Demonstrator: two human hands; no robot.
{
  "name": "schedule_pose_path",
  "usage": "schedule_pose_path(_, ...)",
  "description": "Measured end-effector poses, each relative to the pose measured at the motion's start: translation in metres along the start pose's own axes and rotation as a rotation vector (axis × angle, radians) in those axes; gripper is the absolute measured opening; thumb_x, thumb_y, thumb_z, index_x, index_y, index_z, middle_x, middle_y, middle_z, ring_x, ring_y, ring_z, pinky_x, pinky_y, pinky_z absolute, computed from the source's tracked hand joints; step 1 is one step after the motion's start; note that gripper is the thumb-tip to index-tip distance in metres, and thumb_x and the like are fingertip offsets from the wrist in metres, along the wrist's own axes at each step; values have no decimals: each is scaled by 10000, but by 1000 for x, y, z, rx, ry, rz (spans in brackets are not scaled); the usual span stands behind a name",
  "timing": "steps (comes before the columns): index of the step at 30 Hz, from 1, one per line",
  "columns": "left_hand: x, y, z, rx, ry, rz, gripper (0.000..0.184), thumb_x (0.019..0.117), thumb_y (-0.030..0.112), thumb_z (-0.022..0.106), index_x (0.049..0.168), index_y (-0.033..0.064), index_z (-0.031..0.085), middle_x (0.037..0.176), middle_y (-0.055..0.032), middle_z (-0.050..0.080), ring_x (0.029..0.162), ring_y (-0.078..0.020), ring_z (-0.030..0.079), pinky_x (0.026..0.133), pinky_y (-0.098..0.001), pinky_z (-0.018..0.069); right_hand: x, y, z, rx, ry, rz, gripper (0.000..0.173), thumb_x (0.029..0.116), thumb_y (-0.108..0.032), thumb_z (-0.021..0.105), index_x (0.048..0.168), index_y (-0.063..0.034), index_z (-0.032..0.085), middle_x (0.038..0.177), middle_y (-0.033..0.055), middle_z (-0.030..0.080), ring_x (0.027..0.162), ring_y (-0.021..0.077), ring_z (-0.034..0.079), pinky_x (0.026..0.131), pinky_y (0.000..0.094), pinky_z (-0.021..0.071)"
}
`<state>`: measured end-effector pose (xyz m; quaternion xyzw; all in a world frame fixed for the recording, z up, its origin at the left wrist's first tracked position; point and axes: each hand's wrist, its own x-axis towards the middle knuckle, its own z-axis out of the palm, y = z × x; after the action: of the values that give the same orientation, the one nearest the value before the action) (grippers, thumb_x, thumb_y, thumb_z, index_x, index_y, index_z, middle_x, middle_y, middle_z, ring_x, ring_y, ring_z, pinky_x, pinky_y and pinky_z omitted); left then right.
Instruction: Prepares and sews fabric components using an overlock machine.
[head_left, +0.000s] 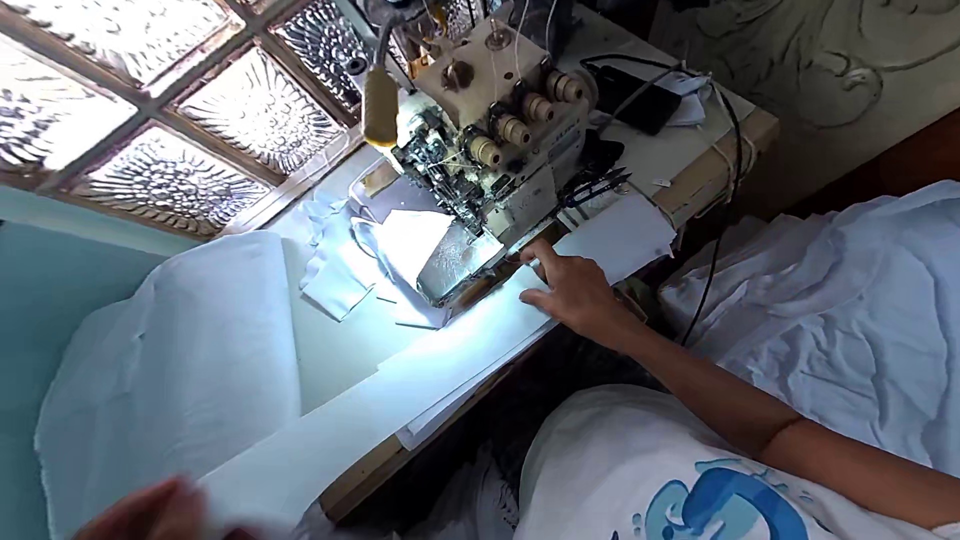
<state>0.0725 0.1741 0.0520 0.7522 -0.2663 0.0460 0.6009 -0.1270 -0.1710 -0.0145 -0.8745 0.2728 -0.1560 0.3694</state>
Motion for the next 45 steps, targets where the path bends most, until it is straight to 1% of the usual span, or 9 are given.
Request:
schedule_pose_path(4, -14, 16, 130, -276, -527, 30, 203, 976, 212, 639, 1061, 353, 758, 995, 207, 738, 837, 51, 683, 723, -153, 575, -7, 13, -3, 218, 51, -107, 188, 937, -44, 711, 1090, -15, 605, 824, 116, 664, 650, 209, 649, 580, 375, 551)
schedule_pose_path(8, -20, 16, 195, -138, -715, -23, 286, 904, -40, 546, 1140, 21, 696, 1004, 38, 713, 822, -9, 679, 759, -235, 602, -15, 16, -3, 253, 96, -259, 119, 887, 96, 621, 889, 0, 691, 899, 110, 684, 787, 167, 658, 699, 301, 557)
schedule_pose_path(10, -16, 18, 209, -78, -707, 15, 263, 894, -71, 567, 1132, -45, 674, 964, -15, 694, 761, 8, 638, 717, -183, 563, -18, 13, -2, 197, 138, -311, 166, 901, 90, 624, 957, -2, 751, 1027, 141, 712, 888, 201, 698, 769, 317, 586)
schedule_pose_path(18, -7, 25, 210, -6, -576, 224, 114, 943, 75, 677, 985, -2, 748, 886, 8, 609, 787, 35, 562, 711, -87, 468, -23, 1, 4, 119, 176, -501, 347, 932, -156, 529, 1139, 13, 749, 1159, 164, 707, 992, 245, 695, 800, 353, 573)
schedule_pose_path(20, -3, 24, 207, -63, -603, 248, 76, 906, 72, 706, 943, 20, 746, 1011, -2, 603, 961, -9, 576, 832, -126, 482, -23, -4, 7, 138, 202, -517, 328, 918, -277, 675, 1066, 0, 768, 1094, 139, 723, 964, 212, 702, 787, 328, 579)
schedule_pose_path(23, 5, 21, 204, -197, -698, 223, 12, 881, 73, 701, 888, 66, 694, 1259, -22, 656, 1208, -81, 601, 1009, -248, 510, -24, -12, 13, 188, 260, -534, 129, 849, -91, 739, 934, -4, 783, 984, 130, 740, 892, 172, 716, 758, 271, 582)
schedule_pose_path(29, 4, 17, 197, -416, -677, 43, 136, 894, 21, 701, 956, 137, 735, 997, 58, 738, 952, -65, 704, 850, -237, 592, -24, -22, 12, 295, 211, -522, 147, 834, 40, 683, 954, 27, 768, 1014, 136, 723, 903, 137, 698, 765, 215, 571)
schedule_pose_path(39, 4, 13, 194, -573, -521, -40, 167, 910, 32, 670, 930, 187, 727, 938, 75, 732, 895, -46, 699, 829, -226, 586, -27, -19, 0, 307, 241, -482, 67, 855, -30, 743, 910, -1, 768, 982, 103, 726, 920, 98, 695, 790, 184, 566)
schedule_pose_path(45, 3, 17, 209, -433, -439, -45, 254, 926, -35, 564, 1062, 175, 608, 1004, 95, 681, 891, -36, 681, 795, -222, 592, -21, -20, 11, 194, 335, -527, 56, 856, -50, 717, 830, 0, 718, 845, 110, 724, 722, 115, 677, 620, 206, 538)
